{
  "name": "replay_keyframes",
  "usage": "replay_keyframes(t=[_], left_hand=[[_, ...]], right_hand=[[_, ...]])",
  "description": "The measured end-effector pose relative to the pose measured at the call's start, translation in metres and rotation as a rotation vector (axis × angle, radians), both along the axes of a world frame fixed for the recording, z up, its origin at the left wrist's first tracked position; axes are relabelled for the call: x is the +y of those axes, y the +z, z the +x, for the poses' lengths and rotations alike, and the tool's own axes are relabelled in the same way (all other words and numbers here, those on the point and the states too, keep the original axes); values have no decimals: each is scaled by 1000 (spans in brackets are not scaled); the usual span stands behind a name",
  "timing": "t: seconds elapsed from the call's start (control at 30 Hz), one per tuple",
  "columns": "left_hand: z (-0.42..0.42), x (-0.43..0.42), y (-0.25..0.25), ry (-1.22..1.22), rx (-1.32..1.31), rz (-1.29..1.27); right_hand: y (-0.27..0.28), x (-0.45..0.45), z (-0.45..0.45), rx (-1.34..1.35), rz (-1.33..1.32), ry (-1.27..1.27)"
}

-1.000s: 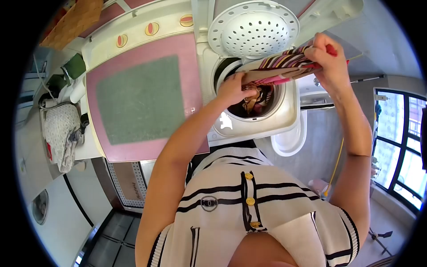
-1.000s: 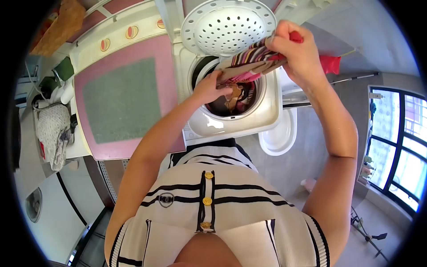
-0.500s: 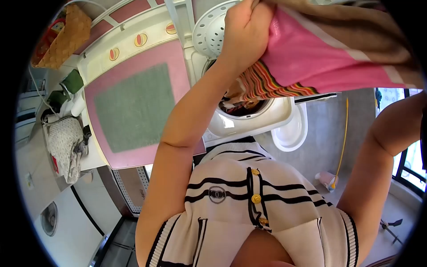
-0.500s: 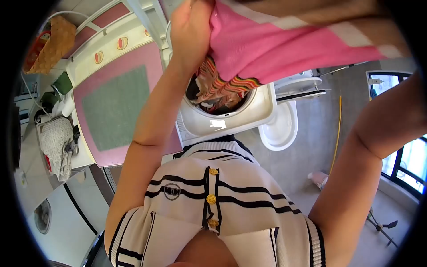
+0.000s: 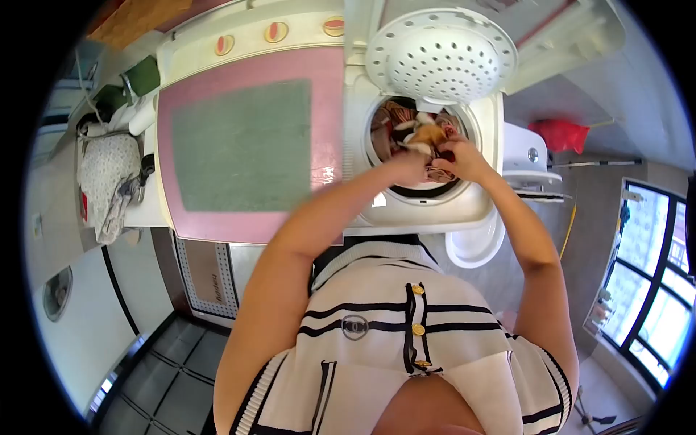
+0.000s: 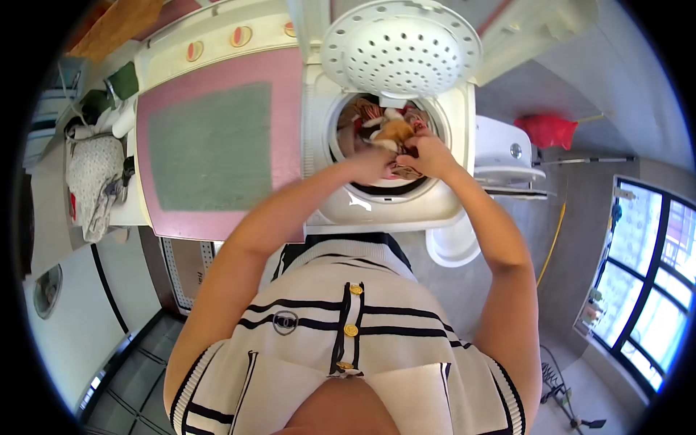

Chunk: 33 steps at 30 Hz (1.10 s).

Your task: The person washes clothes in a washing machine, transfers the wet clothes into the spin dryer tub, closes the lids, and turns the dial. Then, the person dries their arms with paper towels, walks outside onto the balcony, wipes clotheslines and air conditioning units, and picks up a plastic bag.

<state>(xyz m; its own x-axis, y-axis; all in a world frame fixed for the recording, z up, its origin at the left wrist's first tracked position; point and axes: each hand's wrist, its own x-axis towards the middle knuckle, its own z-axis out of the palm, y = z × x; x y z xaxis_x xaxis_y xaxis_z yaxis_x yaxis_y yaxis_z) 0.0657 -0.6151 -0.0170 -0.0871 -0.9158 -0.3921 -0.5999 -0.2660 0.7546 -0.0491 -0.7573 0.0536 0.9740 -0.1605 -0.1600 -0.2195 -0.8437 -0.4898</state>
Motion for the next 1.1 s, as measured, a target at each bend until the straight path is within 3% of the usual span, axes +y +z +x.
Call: replay_keyframes(t=[0.03,0.07,0.1,0.17,0.27,0.37,0.43,0.6,0.67,0.7,0.8,0.9,1.0,1.1], left_hand=[[-15,7,-6,20,17,12],[-27,5,-5,-134,-118,129],[-27,5,3,-152,37,213],[-25,17,41,-319,-255,152],[-33,53,39,-197,-305,-238],[-20,91,94,-79,-107,-293],[-4,112,125,-13,84,-196],[2,138,108,332,206,-218],[7,139,93,467,332,-242],[12,136,89,533,398,-253],[25,118,96,626,351,-213],[23,92,86,778,190,-367],[22,69,62,755,-147,-449],[37,48,58,532,-144,-536]], right_hand=[[-6,-1,11,-118,-52,5],[-10,-3,24,-235,-101,11],[-17,-1,46,-145,113,17],[-47,9,90,295,88,-52],[-131,12,132,578,-130,-66],[-221,-2,151,577,-206,-184],[-183,3,157,569,-38,-196],[-210,-7,114,557,262,-280],[-184,2,96,565,270,-307],[-129,16,93,577,220,-316],[-34,29,83,519,220,-272],[36,30,70,425,233,-131],[113,30,64,381,200,-48],[190,38,61,361,162,-13]])
